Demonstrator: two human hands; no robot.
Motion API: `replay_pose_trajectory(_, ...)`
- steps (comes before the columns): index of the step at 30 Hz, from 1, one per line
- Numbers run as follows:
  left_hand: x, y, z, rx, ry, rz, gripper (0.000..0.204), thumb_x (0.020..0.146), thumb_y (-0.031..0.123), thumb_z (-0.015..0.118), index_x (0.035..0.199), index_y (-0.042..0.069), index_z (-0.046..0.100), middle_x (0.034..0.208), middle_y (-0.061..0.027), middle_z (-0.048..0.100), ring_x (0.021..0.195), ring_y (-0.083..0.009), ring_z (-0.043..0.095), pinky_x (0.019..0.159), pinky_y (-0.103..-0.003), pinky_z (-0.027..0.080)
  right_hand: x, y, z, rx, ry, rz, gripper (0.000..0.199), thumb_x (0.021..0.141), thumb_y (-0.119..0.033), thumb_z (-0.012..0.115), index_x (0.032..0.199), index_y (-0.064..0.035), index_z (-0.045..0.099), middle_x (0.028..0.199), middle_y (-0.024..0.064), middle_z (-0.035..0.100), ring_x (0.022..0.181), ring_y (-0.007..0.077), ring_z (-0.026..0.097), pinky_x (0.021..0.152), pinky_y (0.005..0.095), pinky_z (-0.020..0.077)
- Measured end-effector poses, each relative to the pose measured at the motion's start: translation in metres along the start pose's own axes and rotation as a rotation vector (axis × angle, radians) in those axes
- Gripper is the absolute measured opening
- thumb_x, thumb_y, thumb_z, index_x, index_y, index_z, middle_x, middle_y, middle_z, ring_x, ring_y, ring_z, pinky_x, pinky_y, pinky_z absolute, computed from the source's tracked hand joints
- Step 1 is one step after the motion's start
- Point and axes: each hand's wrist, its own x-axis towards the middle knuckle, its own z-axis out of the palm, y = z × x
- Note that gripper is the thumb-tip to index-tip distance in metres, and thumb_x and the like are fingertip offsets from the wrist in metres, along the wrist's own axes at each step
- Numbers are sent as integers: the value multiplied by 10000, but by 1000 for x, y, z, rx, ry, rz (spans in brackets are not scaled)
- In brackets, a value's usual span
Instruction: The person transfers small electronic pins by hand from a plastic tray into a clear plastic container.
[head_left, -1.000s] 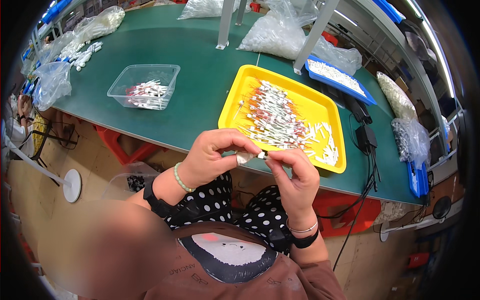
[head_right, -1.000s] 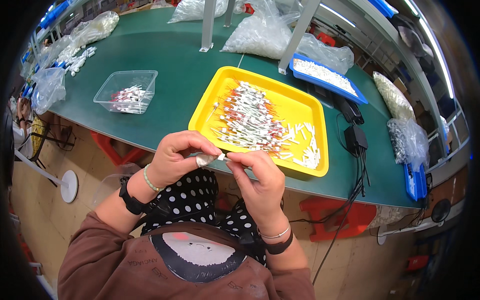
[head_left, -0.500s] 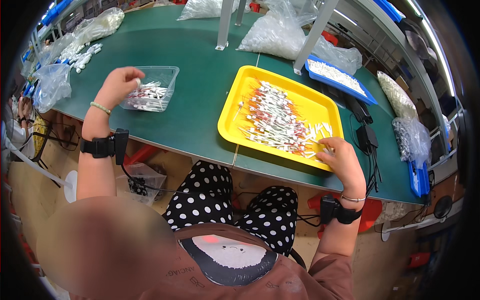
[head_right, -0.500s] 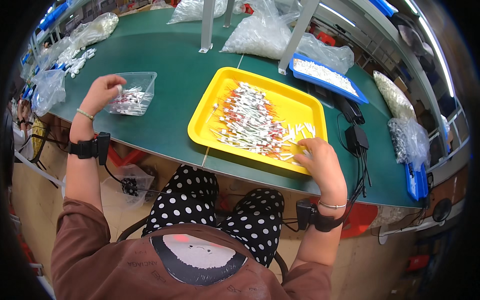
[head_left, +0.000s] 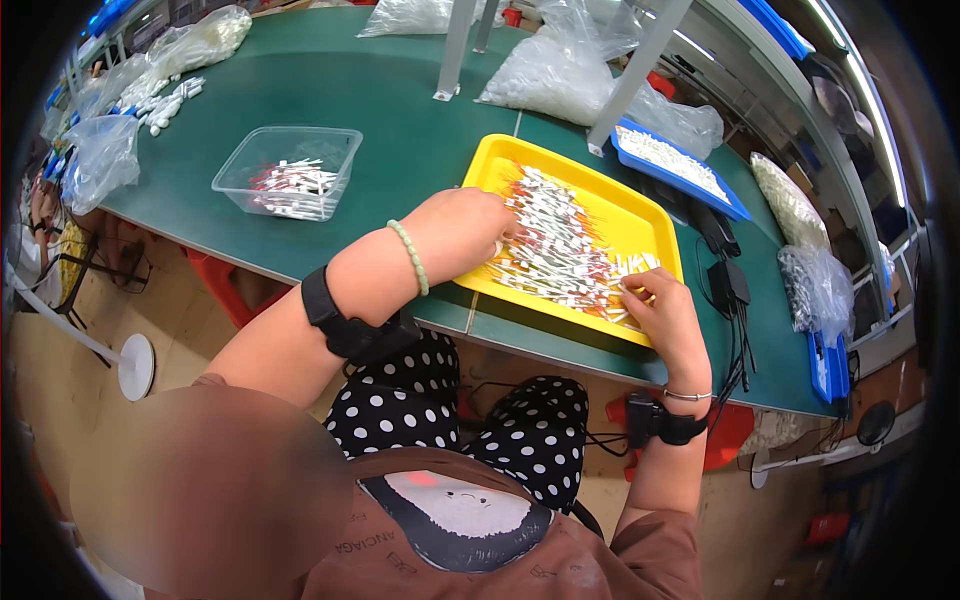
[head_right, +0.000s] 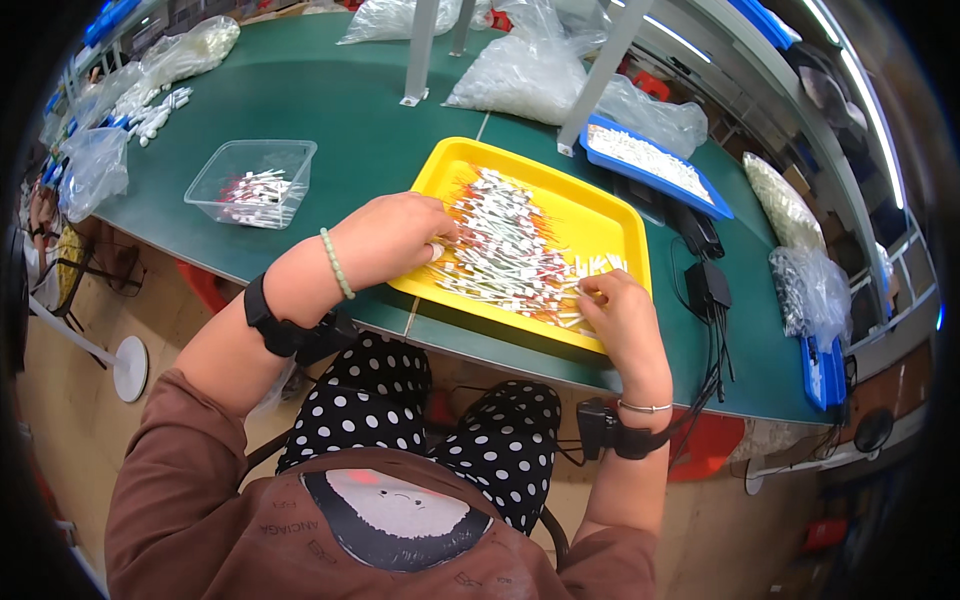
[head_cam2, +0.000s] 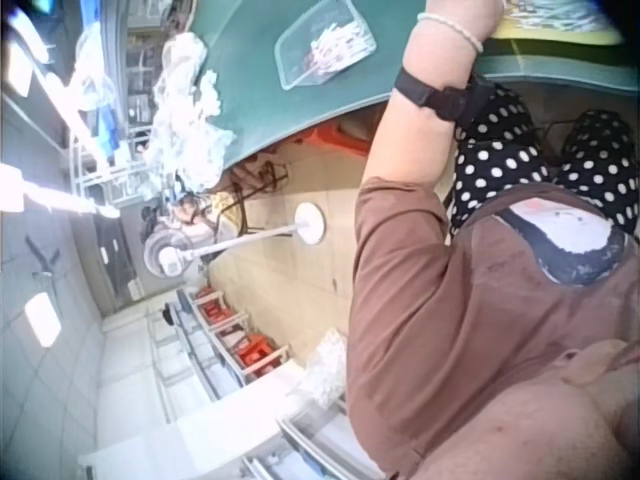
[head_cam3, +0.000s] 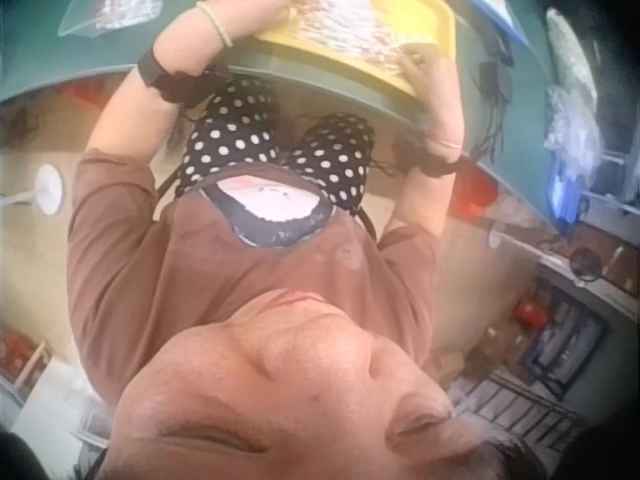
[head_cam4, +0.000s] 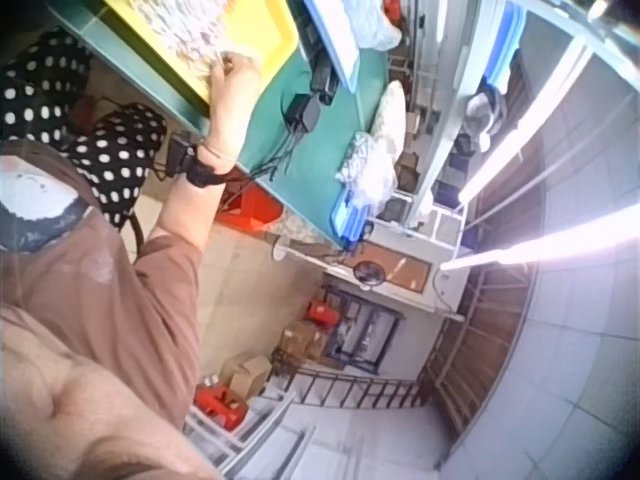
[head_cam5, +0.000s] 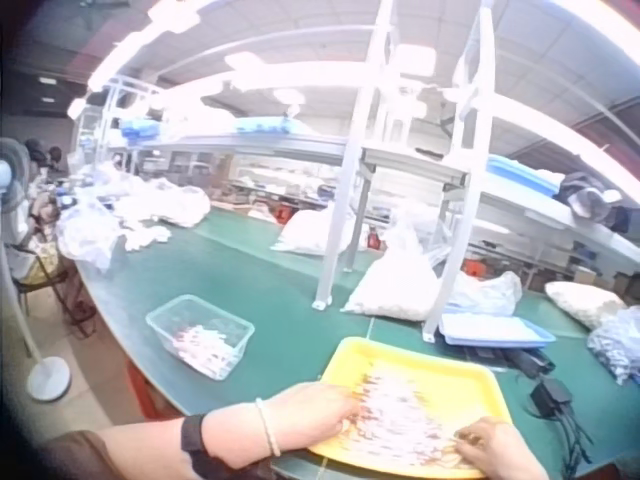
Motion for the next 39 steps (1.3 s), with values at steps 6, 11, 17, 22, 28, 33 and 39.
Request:
replay_pose_trajectory(6,16,1,6,142,-120,-122,142,793,84,667,932,64,689,991,-117,690,975,-320,640,854,-430,510,0,1,-2,-228,34,-2,63,797,-50,712,827,4,701,820,169,693,769,330,681,713,394,534)
replay_pose_trajectory(11,8,8,-9,94,-107,-102,153,792,82,659,940,55,684,960,-123,692,923,-319,650,821,-424,521,0,6,-6,-281,30,42,58,780,-23,686,832,4,688,795,176,690,765,342,679,717,414,540)
replay_pose_trajectory(17,-9,-4,-20,-29,133,49,219,813,40,676,1031,32,694,939,-92,697,839,-244,675,805,-342,542,-5,14,-9,-504,19,-40,116,770,-10,674,886,-7,678,831,187,678,766,347,666,717,414,541)
replay_pose_trajectory(22,-42,34,-21,-797,198,-366,167,930,66,674,1074,-17,689,927,-10,658,893,-55,608,823,-213,500,-16,-19,-6,-241,254,6,65,802,8,683,867,6,673,881,167,677,773,287,663,693,351,539)
replay_pose_trajectory(28,-63,61,-7,-1044,250,-277,148,888,26,701,1031,-7,715,1026,-36,652,899,-80,630,804,-215,508,-43,-84,34,427,293,-237,160,861,48,690,1014,10,716,915,84,660,813,142,644,708,237,509)
replay_pose_trajectory(33,-64,61,-2,-914,257,-227,135,881,36,710,1011,5,726,998,-36,657,867,-91,632,765,-220,516,-46,-85,43,630,239,-186,146,870,45,679,1008,14,714,915,56,647,757,104,590,687,218,474)
replay_pose_trajectory(39,-68,62,-5,-798,235,-225,130,870,56,722,994,18,732,939,-44,661,830,-100,631,736,-231,509,-51,-84,45,631,213,-190,118,873,29,676,986,17,706,904,52,636,751,104,578,702,216,464)
